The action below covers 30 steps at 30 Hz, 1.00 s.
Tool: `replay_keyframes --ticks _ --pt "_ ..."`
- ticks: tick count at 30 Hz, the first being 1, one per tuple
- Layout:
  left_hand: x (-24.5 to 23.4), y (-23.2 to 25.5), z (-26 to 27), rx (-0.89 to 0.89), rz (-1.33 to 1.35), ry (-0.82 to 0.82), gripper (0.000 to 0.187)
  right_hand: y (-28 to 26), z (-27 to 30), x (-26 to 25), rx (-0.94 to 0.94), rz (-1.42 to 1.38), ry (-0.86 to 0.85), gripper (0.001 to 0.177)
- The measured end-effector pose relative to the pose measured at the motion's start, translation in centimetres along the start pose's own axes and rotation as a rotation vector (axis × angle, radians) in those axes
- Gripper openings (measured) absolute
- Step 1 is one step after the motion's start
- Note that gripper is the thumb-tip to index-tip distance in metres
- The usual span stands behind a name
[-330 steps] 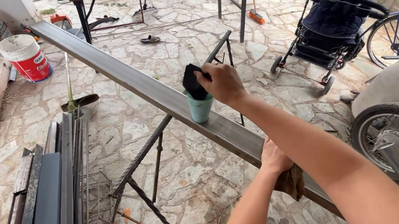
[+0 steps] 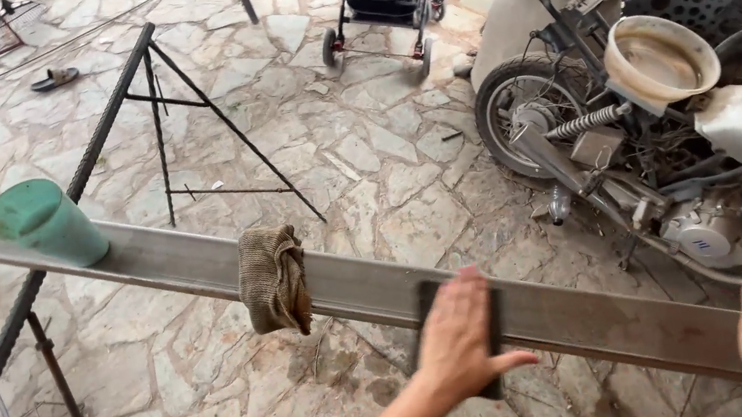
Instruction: Sanding the surface of a long metal beam using a sanding block and a cloth to remove imperfections.
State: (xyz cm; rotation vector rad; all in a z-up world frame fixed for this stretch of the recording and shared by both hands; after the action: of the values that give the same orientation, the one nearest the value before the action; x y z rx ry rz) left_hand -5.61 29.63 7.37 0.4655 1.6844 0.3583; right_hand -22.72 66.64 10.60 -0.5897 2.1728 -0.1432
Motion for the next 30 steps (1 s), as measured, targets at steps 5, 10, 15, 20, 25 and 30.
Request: replay_keyframes --ticks 5,10,15,20,25,30 --pt "-4.9 -10.1 0.7 -0.377 -0.170 -0.062 0.118 -0.1 0.1 0.1 -0.064 0.139 -0.012 0.124" --pt "-6.5 -6.2 -4.6 -0.470 -0.196 0.000 0.116 1.7 2.0 3.2 0.034 0.119 -0.140 0.112" --pt "2.0 4.9 -0.6 0.101 -0.066 0.136 0.124 1.5 1.8 2.7 0.049 0.061 -0.121 0.119" --pt "-2.1 -6.2 -1.3 -0.291 -0.159 -0.006 0.117 1.5 2.1 3.0 -0.046 0.076 -0.058 0.109" --pt "-2.6 -0.1 -3.2 -0.374 0.115 -0.054 0.119 0.7 2.1 2.8 -0.077 0.090 -0.082 0.106" --pt "-5.7 -2.7 1.2 -0.468 -0.027 -0.229 0.106 2.1 2.1 3.8 -0.065 0.049 -0.128 0.103"
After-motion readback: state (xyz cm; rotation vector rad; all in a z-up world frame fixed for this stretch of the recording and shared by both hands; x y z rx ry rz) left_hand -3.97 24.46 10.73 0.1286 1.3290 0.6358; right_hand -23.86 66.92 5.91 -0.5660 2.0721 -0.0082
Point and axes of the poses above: each hand's wrist, its own z-axis away from the middle knuckle, its own x-axis out of the palm, y = z × x, the point moved 7 cm from there along -z, towards the middle knuckle, and after that the axes turned 6 degrees about y, right-handed, at the moved point
